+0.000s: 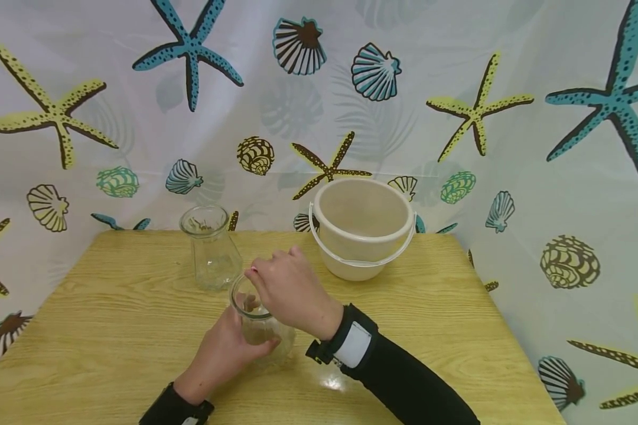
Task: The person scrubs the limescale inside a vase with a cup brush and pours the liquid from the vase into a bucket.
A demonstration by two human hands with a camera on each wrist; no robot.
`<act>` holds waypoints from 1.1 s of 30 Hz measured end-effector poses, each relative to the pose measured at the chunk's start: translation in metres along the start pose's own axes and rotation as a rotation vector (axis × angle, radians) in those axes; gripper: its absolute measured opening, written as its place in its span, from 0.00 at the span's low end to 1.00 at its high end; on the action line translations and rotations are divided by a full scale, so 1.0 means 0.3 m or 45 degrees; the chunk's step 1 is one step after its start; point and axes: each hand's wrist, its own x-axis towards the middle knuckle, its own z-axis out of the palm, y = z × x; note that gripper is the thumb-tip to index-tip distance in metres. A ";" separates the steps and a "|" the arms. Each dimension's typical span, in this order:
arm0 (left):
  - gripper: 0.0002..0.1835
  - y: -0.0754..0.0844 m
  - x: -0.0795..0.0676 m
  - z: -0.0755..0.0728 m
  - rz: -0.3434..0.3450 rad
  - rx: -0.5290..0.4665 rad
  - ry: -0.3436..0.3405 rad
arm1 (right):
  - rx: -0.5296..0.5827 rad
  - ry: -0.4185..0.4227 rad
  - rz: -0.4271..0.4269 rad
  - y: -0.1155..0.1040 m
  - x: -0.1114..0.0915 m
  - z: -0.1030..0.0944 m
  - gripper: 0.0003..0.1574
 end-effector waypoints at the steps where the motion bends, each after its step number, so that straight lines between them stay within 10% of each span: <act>1: 0.46 0.000 -0.001 0.000 0.003 0.005 0.001 | -0.003 -0.007 -0.005 0.000 -0.001 -0.002 0.18; 33: 0.46 0.000 0.005 0.002 0.026 -0.060 -0.003 | 0.432 -0.056 -0.039 -0.005 0.002 -0.005 0.20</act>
